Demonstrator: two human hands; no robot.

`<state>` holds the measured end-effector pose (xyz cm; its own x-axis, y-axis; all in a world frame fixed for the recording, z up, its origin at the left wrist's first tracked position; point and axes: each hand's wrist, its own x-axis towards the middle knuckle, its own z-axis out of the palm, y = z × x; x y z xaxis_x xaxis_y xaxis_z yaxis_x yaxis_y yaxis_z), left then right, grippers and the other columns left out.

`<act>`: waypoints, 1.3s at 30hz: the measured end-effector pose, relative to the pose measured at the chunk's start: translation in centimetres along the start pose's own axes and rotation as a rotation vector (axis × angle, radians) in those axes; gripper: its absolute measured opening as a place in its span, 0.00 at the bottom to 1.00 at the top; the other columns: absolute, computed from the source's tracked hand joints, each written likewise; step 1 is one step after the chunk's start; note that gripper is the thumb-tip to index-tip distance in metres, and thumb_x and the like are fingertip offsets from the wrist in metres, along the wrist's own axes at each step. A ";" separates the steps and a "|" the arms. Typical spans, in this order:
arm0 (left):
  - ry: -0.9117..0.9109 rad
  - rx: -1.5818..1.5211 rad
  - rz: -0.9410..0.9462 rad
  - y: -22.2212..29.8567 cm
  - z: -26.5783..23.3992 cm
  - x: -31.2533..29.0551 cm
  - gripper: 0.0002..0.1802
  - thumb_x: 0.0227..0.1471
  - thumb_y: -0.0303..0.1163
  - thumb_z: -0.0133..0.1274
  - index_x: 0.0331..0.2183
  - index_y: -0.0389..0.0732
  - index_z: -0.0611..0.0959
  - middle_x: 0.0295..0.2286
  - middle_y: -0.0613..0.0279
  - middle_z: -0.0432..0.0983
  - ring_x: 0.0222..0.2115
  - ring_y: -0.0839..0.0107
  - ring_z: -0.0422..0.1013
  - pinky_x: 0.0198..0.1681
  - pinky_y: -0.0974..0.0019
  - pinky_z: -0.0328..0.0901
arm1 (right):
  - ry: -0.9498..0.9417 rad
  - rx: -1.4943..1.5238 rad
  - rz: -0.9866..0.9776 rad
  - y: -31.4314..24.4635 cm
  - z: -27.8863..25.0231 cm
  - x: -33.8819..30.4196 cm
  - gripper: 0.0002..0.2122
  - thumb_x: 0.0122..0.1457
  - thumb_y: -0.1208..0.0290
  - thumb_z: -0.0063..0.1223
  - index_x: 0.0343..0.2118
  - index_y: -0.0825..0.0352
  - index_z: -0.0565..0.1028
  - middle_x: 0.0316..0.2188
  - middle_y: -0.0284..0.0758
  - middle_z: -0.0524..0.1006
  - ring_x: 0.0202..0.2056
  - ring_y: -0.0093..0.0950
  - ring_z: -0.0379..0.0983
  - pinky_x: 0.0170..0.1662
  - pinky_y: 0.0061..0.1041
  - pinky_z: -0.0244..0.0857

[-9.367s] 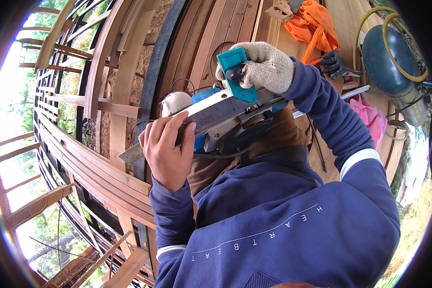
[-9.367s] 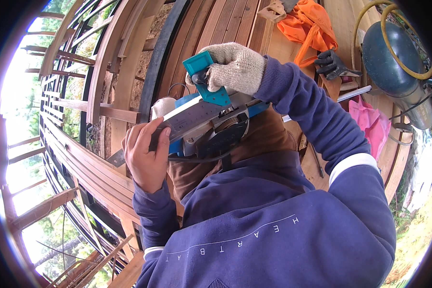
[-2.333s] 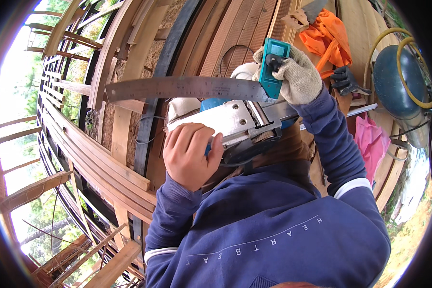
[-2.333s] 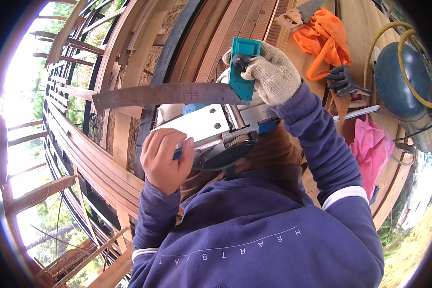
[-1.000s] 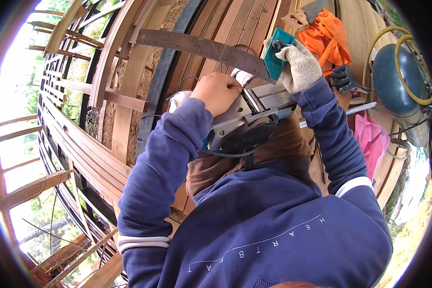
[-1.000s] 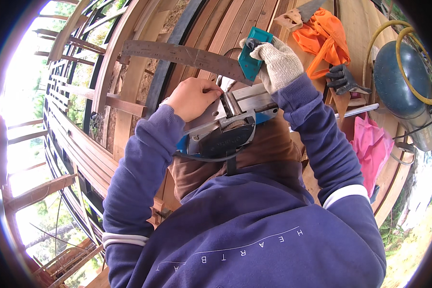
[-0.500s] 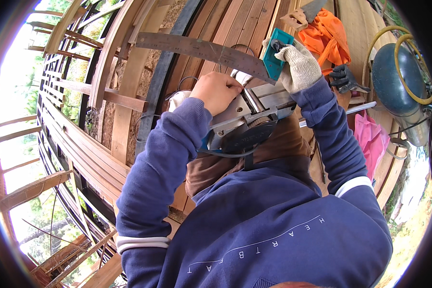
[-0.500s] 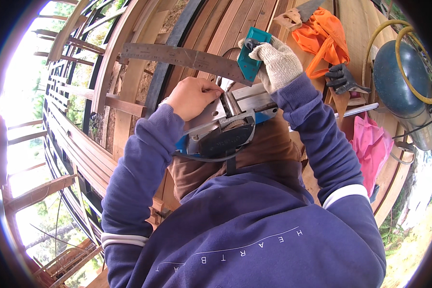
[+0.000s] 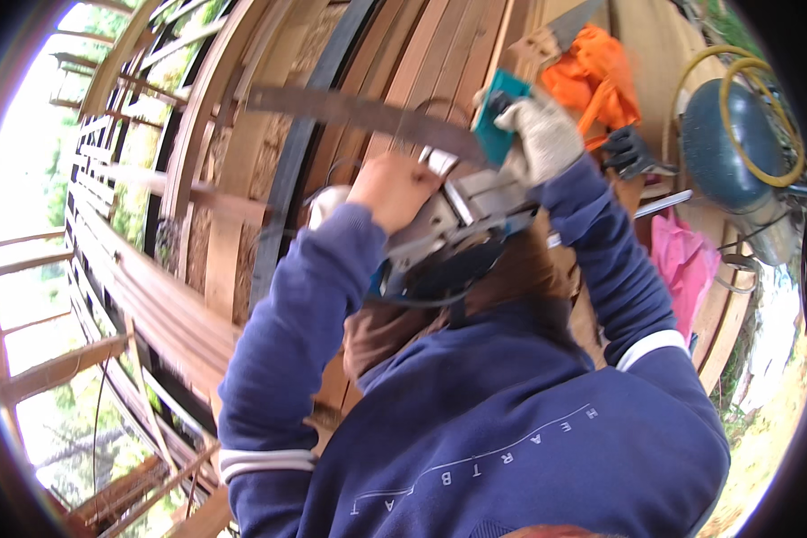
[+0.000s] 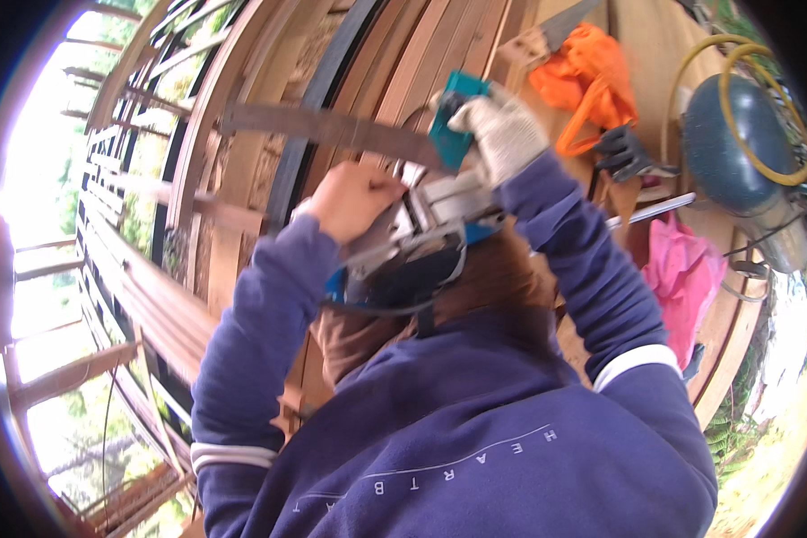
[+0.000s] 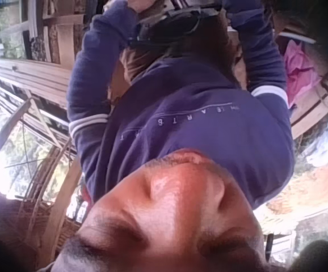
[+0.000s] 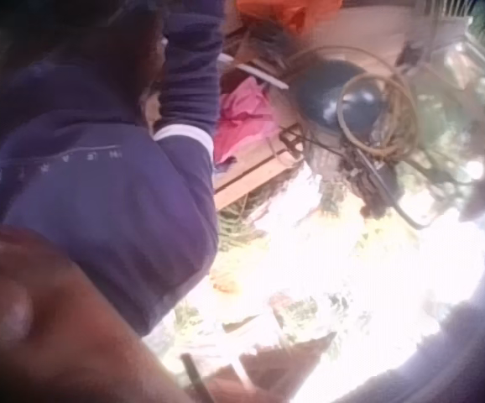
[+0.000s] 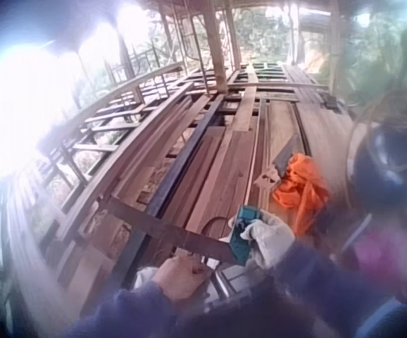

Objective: The person adjusts a power planer using a metal ruler and then cleans wood debris from the planer's surface by hand.

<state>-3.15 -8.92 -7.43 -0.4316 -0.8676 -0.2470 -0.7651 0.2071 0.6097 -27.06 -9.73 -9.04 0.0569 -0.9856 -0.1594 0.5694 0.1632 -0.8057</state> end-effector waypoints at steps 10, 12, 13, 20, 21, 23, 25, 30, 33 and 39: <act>-0.036 -0.118 0.028 1.5 -0.5 -1.5 0.33 0.51 0.51 0.66 0.47 0.30 0.84 0.39 0.44 0.83 0.43 0.55 0.80 0.49 0.58 0.71 | -0.049 -0.005 -0.032 1.8 0.2 1.3 0.09 0.63 0.82 0.45 0.42 0.68 0.78 0.34 0.30 0.79 0.35 0.20 0.75 0.41 0.22 0.72; -0.090 -0.091 0.079 3.0 -0.7 -1.6 0.40 0.48 0.55 0.67 0.50 0.30 0.82 0.43 0.43 0.82 0.46 0.53 0.78 0.53 0.57 0.70 | -0.045 0.021 -0.018 1.7 -0.5 1.1 0.09 0.64 0.79 0.46 0.42 0.67 0.78 0.35 0.29 0.79 0.35 0.20 0.75 0.42 0.22 0.71; -0.111 -0.049 0.086 3.4 -0.8 -1.5 0.41 0.47 0.56 0.67 0.50 0.30 0.82 0.44 0.43 0.81 0.47 0.53 0.77 0.54 0.57 0.69 | -0.039 0.024 -0.009 1.7 -0.8 1.3 0.09 0.64 0.80 0.46 0.43 0.67 0.78 0.36 0.30 0.79 0.36 0.21 0.76 0.43 0.23 0.73; -0.115 0.043 0.116 2.4 -0.5 -1.8 0.42 0.45 0.59 0.68 0.48 0.30 0.82 0.44 0.42 0.80 0.47 0.51 0.76 0.54 0.55 0.68 | -0.042 -0.016 0.000 3.0 -0.5 1.8 0.08 0.63 0.76 0.49 0.43 0.64 0.78 0.34 0.27 0.79 0.34 0.21 0.75 0.39 0.24 0.72; -0.122 0.046 0.120 2.4 -0.5 -1.8 0.42 0.45 0.59 0.67 0.48 0.30 0.82 0.44 0.42 0.80 0.47 0.51 0.76 0.54 0.55 0.69 | -0.034 -0.021 0.004 3.0 -0.5 1.9 0.08 0.62 0.76 0.50 0.43 0.64 0.78 0.34 0.27 0.79 0.33 0.21 0.76 0.38 0.24 0.72; -0.127 0.060 0.133 2.4 -0.5 -1.7 0.42 0.46 0.59 0.67 0.48 0.30 0.82 0.44 0.41 0.80 0.48 0.50 0.76 0.54 0.55 0.68 | -0.017 -0.027 0.003 3.0 -0.5 2.0 0.08 0.60 0.76 0.52 0.42 0.63 0.79 0.32 0.27 0.79 0.32 0.22 0.76 0.36 0.25 0.72; -0.123 0.082 0.152 2.6 -0.5 -1.7 0.42 0.46 0.59 0.67 0.48 0.30 0.82 0.44 0.41 0.80 0.48 0.50 0.76 0.54 0.55 0.68 | 0.000 -0.030 -0.007 3.1 -0.6 2.1 0.08 0.59 0.76 0.53 0.41 0.62 0.79 0.31 0.27 0.79 0.30 0.22 0.76 0.35 0.25 0.71; -0.163 0.095 0.118 3.3 -0.8 -1.7 0.41 0.47 0.58 0.66 0.48 0.30 0.83 0.44 0.41 0.81 0.48 0.50 0.77 0.53 0.55 0.69 | 0.019 -0.010 -0.029 3.1 -0.3 1.8 0.07 0.59 0.76 0.53 0.39 0.61 0.80 0.30 0.26 0.80 0.30 0.22 0.76 0.34 0.24 0.71; -0.151 0.107 0.123 3.3 -0.5 -1.6 0.40 0.48 0.58 0.66 0.47 0.30 0.83 0.44 0.42 0.82 0.47 0.51 0.77 0.52 0.55 0.70 | 0.004 -0.002 -0.034 3.0 -0.4 1.6 0.07 0.59 0.76 0.53 0.39 0.62 0.80 0.30 0.27 0.79 0.30 0.22 0.76 0.34 0.24 0.71; -0.132 0.109 0.102 2.6 -0.2 -1.4 0.37 0.49 0.56 0.66 0.45 0.31 0.85 0.42 0.44 0.83 0.45 0.53 0.78 0.51 0.56 0.70 | -0.011 -0.026 -0.018 2.3 -0.1 1.0 0.07 0.59 0.76 0.53 0.39 0.62 0.80 0.30 0.27 0.79 0.31 0.22 0.77 0.35 0.25 0.72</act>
<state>-4.42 -7.32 -5.35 -0.5633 -0.7739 -0.2894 -0.7581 0.3449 0.5534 -25.72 -10.32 -11.11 0.0560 -0.9888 -0.1380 0.5487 0.1460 -0.8232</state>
